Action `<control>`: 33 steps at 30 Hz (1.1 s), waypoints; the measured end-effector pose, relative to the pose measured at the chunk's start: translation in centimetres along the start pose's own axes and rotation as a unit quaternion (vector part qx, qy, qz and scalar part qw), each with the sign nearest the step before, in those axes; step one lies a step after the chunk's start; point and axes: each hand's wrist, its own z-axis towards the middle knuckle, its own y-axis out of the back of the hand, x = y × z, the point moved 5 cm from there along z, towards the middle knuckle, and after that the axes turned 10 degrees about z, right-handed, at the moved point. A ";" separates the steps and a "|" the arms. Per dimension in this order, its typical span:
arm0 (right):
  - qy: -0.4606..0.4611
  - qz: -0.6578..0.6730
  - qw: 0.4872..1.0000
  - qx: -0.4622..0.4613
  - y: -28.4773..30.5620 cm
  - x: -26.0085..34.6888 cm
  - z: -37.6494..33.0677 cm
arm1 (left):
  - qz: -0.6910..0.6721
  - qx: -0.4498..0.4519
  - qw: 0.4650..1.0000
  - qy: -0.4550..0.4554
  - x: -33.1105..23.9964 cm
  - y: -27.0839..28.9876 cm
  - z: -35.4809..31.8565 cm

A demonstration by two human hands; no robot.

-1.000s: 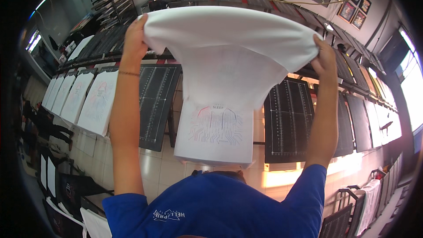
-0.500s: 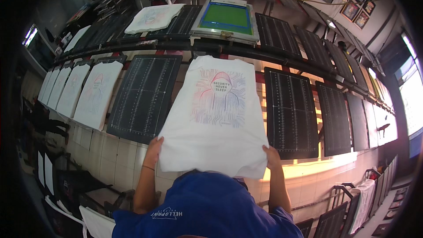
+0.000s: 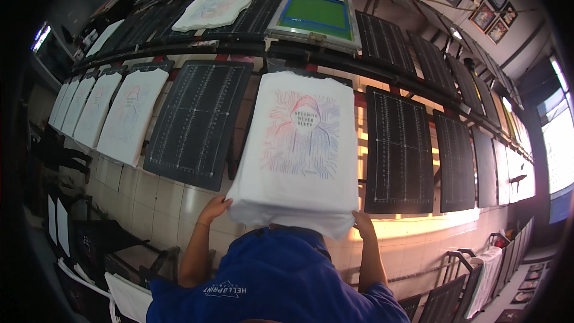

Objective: The person repeatedly picks up white t-shirts with a printed design from a table, folds them by hand, and stacks them. The person also handles a black t-shirt with a similar design, folding it and placing it on the stack.

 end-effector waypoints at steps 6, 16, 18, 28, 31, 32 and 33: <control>0.219 -0.002 0.974 0.055 -3.7 2.3 6.6 | -0.441 -0.031 0.890 -0.108 -3.1 -1.6 8.5; -0.011 0.029 0.990 0.135 1.1 0.1 1.9 | -0.434 0.086 0.896 0.026 -2.2 -0.6 1.3; 0.091 0.116 0.981 0.124 -1.3 7.8 1.1 | -0.451 0.023 0.889 -0.073 -7.7 2.8 1.9; 0.552 0.298 0.770 0.114 -5.5 48.3 -14.6 | -0.540 -0.115 0.656 -0.514 -38.9 31.2 -3.2; 0.622 0.303 0.704 0.158 -9.1 48.4 -23.2 | -0.486 -0.031 0.637 -0.598 -37.8 35.8 -10.7; 0.646 0.295 0.698 0.092 -13.2 47.4 -27.4 | -0.468 -0.042 0.646 -0.602 -36.4 38.2 -12.5; 0.659 0.288 0.694 0.030 -17.6 46.5 -30.9 | -0.465 -0.043 0.654 -0.595 -35.3 40.0 -14.9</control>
